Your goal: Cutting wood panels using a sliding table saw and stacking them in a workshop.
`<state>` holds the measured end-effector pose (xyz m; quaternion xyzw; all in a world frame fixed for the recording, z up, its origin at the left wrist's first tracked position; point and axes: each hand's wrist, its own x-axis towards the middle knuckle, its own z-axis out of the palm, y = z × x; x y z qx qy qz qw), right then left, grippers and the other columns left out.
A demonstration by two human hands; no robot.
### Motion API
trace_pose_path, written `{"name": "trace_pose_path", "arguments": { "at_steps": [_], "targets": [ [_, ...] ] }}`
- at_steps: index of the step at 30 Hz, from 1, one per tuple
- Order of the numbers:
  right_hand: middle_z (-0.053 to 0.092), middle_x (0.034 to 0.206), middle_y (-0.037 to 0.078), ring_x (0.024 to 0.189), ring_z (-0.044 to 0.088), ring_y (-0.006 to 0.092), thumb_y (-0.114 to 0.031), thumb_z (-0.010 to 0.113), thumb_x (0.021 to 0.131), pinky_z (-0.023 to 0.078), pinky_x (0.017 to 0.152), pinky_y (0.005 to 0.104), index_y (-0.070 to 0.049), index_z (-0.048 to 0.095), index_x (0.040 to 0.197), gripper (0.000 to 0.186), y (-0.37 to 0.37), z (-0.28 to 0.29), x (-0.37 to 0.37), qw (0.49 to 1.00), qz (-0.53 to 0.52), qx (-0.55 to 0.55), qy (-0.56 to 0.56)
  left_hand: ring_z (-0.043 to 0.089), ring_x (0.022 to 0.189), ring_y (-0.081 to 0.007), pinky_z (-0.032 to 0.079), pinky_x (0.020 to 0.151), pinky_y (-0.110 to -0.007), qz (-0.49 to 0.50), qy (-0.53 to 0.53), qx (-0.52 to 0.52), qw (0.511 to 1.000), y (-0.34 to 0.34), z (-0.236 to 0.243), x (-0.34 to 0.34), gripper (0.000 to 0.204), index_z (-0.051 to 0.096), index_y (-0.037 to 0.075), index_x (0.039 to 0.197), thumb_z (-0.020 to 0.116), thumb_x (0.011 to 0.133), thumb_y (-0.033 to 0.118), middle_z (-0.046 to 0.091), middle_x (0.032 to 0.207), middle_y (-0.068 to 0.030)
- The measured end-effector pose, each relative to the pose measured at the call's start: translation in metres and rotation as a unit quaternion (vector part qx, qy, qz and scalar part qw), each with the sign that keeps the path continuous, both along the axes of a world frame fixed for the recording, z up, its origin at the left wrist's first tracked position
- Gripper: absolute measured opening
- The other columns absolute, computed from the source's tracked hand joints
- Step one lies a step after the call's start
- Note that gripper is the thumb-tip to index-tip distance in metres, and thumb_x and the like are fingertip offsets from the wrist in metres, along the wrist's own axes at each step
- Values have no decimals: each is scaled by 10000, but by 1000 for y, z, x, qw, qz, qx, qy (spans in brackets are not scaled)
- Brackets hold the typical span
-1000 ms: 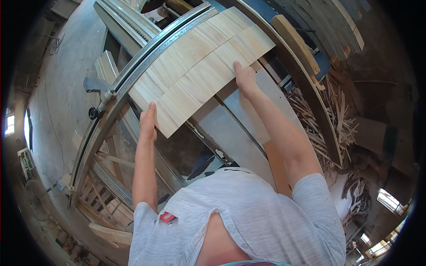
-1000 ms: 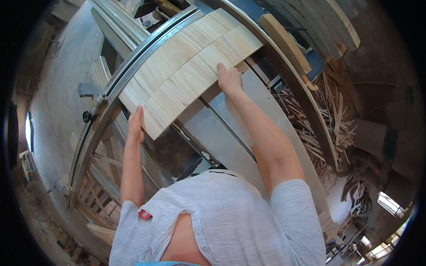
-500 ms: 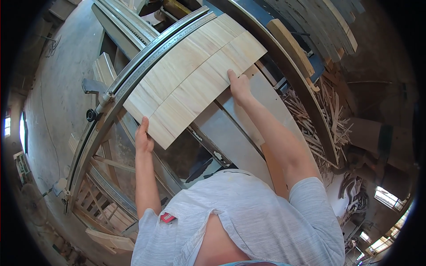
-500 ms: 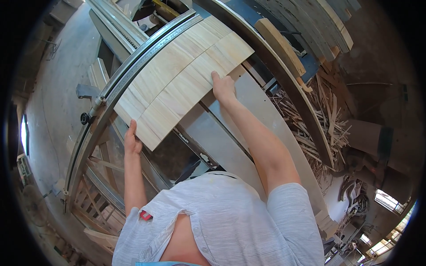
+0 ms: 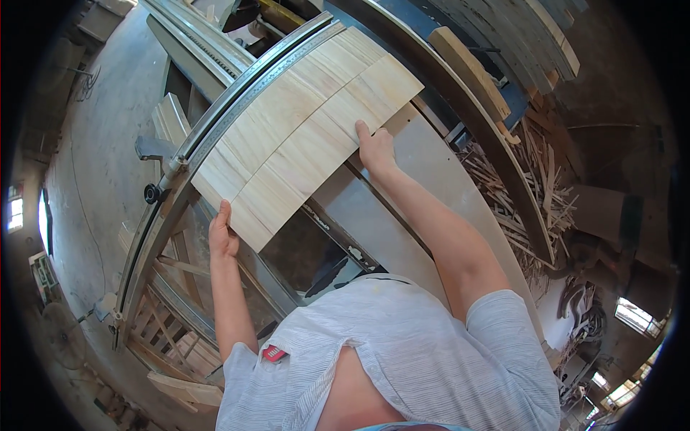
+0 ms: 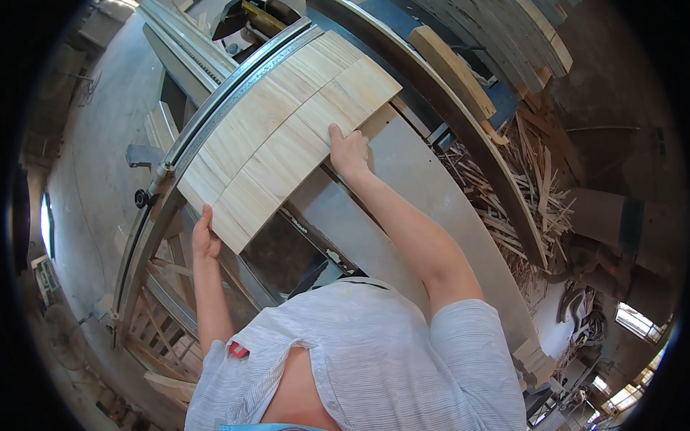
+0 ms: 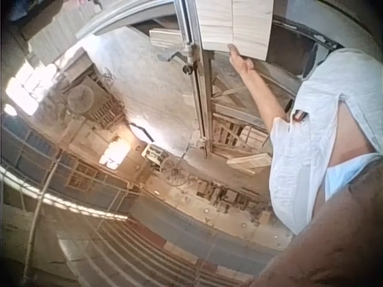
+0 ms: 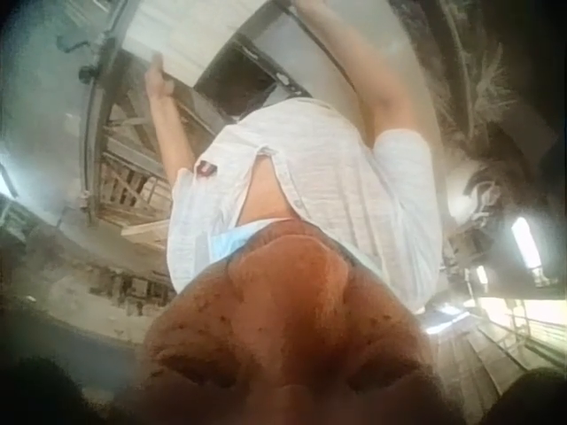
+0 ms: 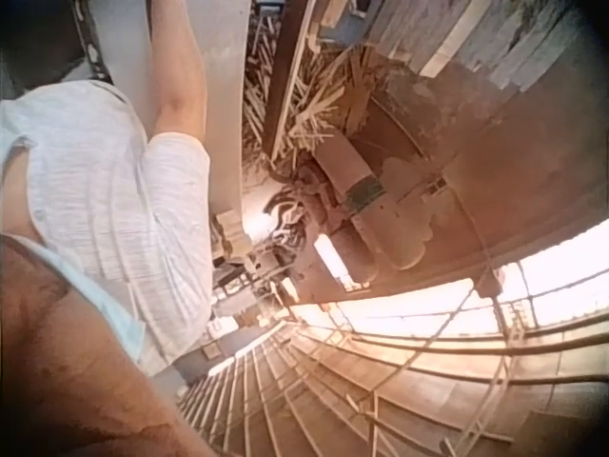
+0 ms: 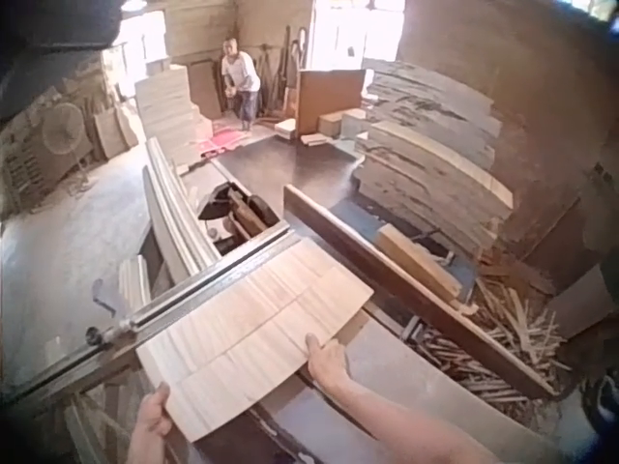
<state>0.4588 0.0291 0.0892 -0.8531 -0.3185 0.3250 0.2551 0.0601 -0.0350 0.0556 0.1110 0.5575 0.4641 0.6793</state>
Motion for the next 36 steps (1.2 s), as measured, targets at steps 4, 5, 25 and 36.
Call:
{"name": "trace_pose_path", "arguments": {
  "at_steps": [4,5,25,36],
  "targets": [
    [536,1265,453,1209,551,546,-555,580,948,440,1077,515,224,534,1220,826,-3,6,-2,999,16,6,39,652,1144,-245,523,1006,-393,-25,19,-16,999,8,2,-15,594,541,-82,1340,732,971,342,664,1287,-143],
    [535,1267,449,1211,550,544,-553,582,947,440,1077,515,223,533,1221,824,-3,7,-3,999,21,-1,43,652,1144,-245,523,1006,-393,-26,19,-16,999,9,2,-15,594,541,-82,1340,732,971,342,664,1287,-143],
    [623,1191,414,1168,608,520,-540,610,946,470,1023,518,195,604,1156,764,-9,4,3,999,-2,32,-9,662,1135,-231,509,1010,-380,-53,24,-3,998,9,3,-8,543,598,-64,1307,703,988,364,682,1278,-129],
    [641,1145,409,1116,630,522,-542,621,917,481,1013,525,174,643,1113,742,-13,10,-10,997,15,65,44,635,1168,-274,510,985,-420,-142,151,-41,977,5,19,-41,771,515,-117,1373,726,946,490,637,1323,-184]
  ]
}}
